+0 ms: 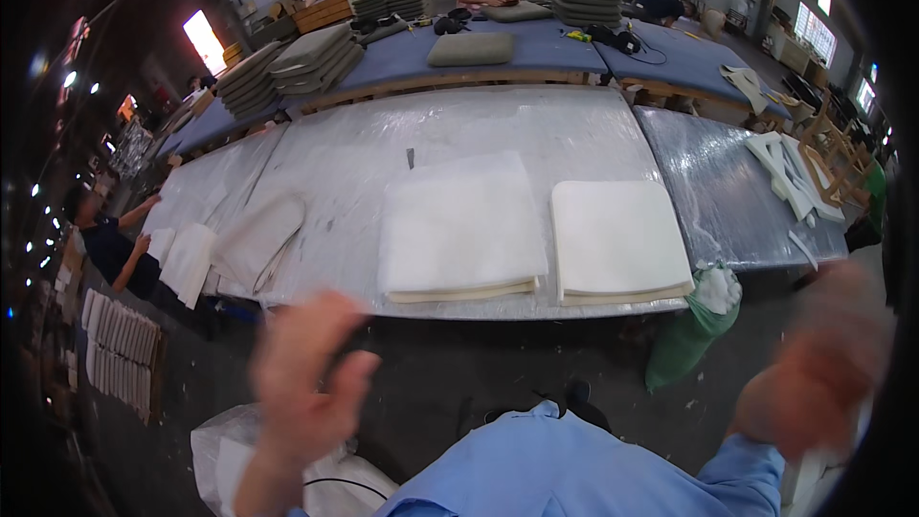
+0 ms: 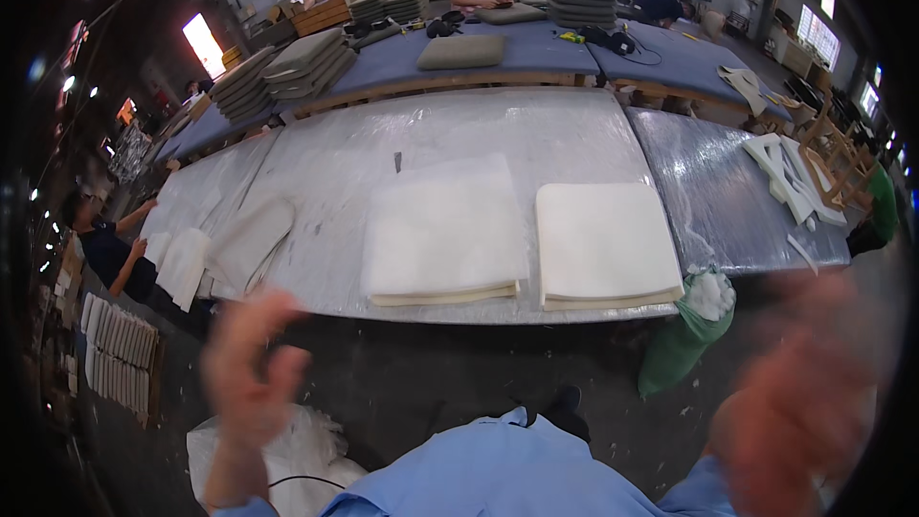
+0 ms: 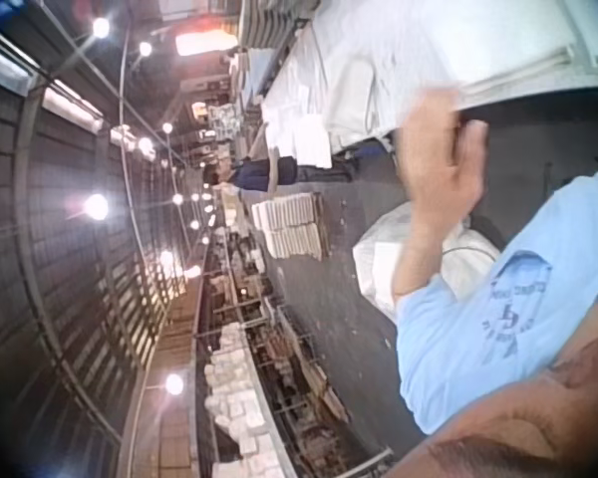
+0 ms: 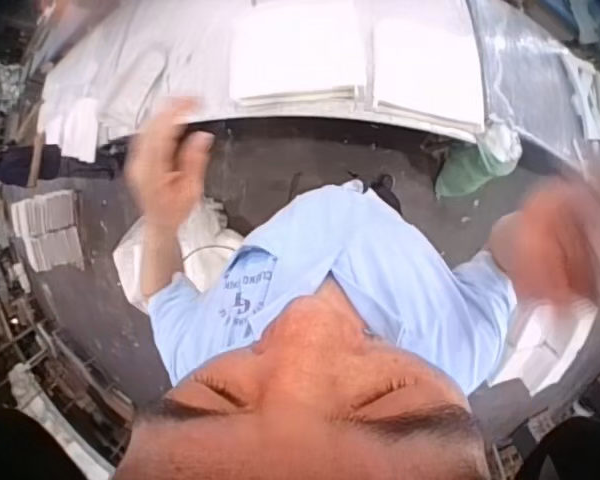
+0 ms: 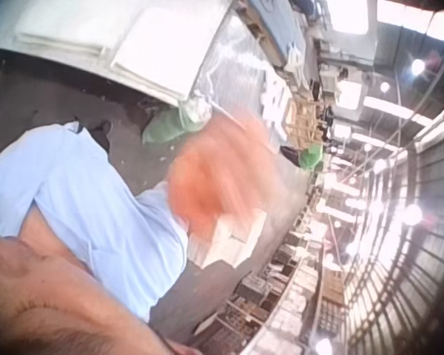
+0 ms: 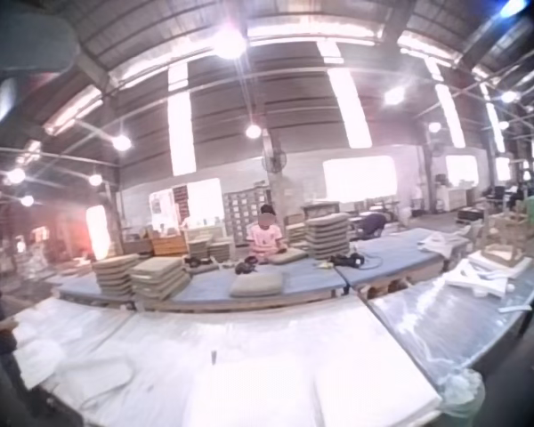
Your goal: The person rolls a white foam sheet into a tight cylinder on a workbench. They smooth and fold the sheet before rolling it and then place the rolled foam aside.
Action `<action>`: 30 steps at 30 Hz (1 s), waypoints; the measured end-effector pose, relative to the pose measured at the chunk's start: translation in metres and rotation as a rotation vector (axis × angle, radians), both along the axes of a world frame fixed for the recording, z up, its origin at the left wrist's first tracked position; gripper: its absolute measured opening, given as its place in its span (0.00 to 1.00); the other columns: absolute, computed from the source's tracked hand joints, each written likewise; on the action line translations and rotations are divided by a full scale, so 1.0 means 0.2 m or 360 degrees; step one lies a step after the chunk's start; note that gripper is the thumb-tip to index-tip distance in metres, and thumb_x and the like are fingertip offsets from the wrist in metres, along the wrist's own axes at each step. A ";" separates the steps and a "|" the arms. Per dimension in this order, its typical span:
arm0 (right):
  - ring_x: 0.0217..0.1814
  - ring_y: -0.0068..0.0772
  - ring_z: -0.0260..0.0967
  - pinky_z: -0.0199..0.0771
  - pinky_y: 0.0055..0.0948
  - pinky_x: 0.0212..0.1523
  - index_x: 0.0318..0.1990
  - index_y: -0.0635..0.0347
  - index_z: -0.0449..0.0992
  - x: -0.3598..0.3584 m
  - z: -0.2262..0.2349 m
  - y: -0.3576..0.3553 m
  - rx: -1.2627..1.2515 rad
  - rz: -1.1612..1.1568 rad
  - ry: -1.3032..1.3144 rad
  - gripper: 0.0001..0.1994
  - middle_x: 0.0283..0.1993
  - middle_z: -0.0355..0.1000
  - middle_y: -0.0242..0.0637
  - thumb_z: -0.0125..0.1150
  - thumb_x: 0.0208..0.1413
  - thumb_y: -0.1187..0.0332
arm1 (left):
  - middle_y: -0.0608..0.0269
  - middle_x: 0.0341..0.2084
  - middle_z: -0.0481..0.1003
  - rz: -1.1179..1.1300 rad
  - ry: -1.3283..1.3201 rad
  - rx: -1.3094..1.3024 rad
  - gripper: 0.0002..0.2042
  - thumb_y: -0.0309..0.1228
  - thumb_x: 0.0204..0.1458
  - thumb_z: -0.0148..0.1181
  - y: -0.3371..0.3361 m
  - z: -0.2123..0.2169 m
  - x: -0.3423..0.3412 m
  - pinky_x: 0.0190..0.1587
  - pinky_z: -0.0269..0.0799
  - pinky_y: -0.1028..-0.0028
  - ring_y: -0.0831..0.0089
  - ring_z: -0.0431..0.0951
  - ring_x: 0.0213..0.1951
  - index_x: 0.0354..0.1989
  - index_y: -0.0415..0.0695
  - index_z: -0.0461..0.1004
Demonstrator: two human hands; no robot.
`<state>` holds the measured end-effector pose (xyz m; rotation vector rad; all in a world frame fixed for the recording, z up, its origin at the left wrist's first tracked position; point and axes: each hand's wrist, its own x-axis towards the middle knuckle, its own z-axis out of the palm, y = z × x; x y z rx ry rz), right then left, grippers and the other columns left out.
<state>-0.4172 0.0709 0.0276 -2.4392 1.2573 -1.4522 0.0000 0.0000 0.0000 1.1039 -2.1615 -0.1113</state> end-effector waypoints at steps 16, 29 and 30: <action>0.54 0.41 0.81 0.78 0.37 0.56 0.61 0.50 0.80 0.15 -1.20 0.05 0.2714 0.0599 0.0434 0.21 0.56 0.82 0.42 0.63 0.63 0.57 | 0.56 0.57 0.80 -0.0709 -0.0249 0.2662 0.22 0.37 0.68 0.57 0.21 -1.29 0.10 0.61 0.72 0.71 0.69 0.79 0.56 0.68 0.44 0.72; 0.41 0.43 0.80 0.80 0.38 0.46 0.43 0.60 0.84 0.21 -1.56 -0.39 0.2063 0.0592 0.0247 0.11 0.38 0.80 0.42 0.65 0.60 0.63 | 0.40 0.39 0.82 -0.0325 0.0229 0.2532 0.17 0.40 0.54 0.64 -0.01 -1.40 0.08 0.45 0.77 0.56 0.46 0.84 0.43 0.43 0.38 0.83; 0.41 0.43 0.80 0.80 0.38 0.46 0.42 0.60 0.84 0.21 -1.58 -0.46 0.2062 0.0634 0.0221 0.11 0.38 0.79 0.42 0.65 0.60 0.63 | 0.40 0.40 0.82 -0.0304 0.0203 0.2571 0.17 0.40 0.54 0.64 -0.05 -1.40 0.07 0.45 0.77 0.56 0.46 0.84 0.44 0.44 0.39 0.83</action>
